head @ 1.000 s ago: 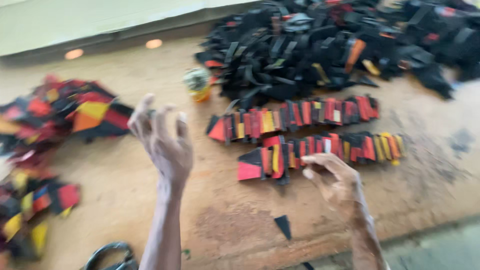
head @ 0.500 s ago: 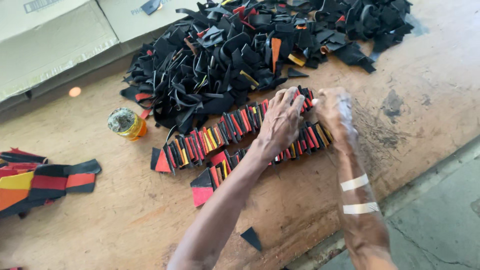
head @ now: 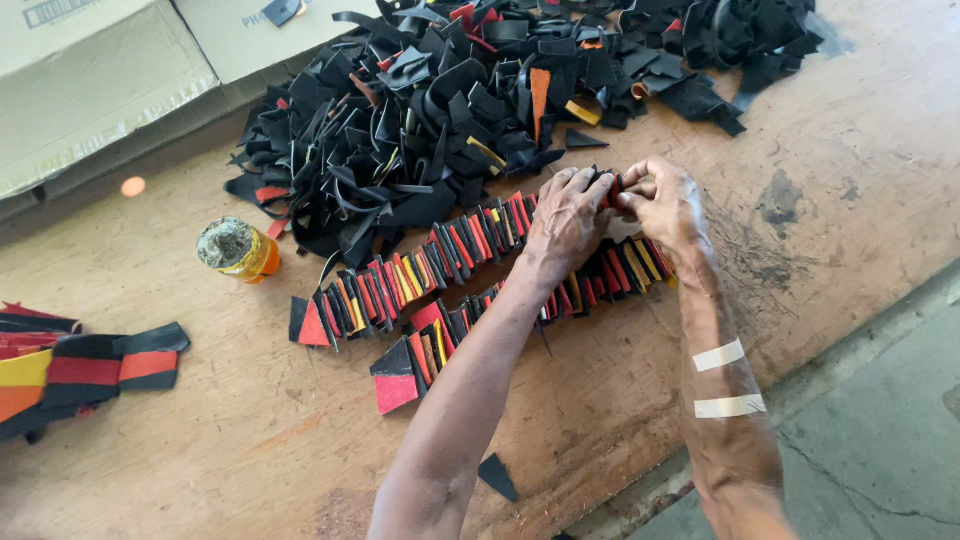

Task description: The person repeatedly picks small triangular fabric pieces, applies a yellow adhesive from a jar to one side, and presses them together to form layered units. The assembled pieces are placed in a growing stack on the table. Scissors and loose fabric scraps are visible nearby.

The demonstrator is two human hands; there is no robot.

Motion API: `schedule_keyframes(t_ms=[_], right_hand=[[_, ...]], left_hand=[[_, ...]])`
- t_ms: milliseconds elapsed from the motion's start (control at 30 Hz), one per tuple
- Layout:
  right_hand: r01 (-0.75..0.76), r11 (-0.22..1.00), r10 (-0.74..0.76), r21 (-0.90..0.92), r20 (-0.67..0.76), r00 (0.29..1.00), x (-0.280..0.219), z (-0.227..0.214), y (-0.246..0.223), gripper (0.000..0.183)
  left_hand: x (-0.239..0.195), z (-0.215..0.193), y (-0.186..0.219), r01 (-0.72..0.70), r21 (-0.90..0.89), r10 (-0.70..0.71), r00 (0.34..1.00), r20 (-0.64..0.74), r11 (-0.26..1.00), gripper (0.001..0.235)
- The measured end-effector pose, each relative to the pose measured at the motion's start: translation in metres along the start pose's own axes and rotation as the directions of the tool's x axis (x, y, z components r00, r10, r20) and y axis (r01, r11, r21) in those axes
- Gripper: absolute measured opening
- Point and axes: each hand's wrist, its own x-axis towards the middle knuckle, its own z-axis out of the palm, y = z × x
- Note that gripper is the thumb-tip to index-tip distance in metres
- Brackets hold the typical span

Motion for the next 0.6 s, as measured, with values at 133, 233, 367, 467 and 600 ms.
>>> schedule_keyframes(t_ms=[133, 233, 367, 467, 600], right_hand=[[0.200, 0.938, -0.206, -0.283, 0.008, 0.979, -0.004, -0.003, -0.007, 0.018], [0.217, 0.862, -0.287, -0.458, -0.088, 0.954, -0.003, -0.008, -0.009, 0.021], [0.049, 0.951, -0.116, -0.305, -0.206, 0.972, -0.006, -0.020, -0.027, 0.023], [0.237, 0.942, -0.295, -0.240, -0.245, 0.924, -0.027, -0.023, -0.052, 0.024], [0.545, 0.664, -0.704, -0.512, -0.182, 0.687, -0.080, -0.005, -0.087, 0.018]], left_hand=[[0.001, 0.004, 0.002, 0.009, 0.030, -0.008, 0.999, -0.033, 1.000, 0.044], [0.000, 0.004, 0.004, 0.011, 0.071, -0.010, 1.000, -0.013, 0.997, 0.038], [0.002, -0.004, 0.012, 0.036, 0.095, -0.042, 0.997, 0.059, 0.995, 0.036], [0.010, -0.018, 0.017, 0.034, 0.054, -0.040, 0.992, 0.118, 0.998, 0.048], [0.010, -0.044, 0.026, -0.026, -0.048, 0.016, 0.982, -0.189, 0.999, 0.028]])
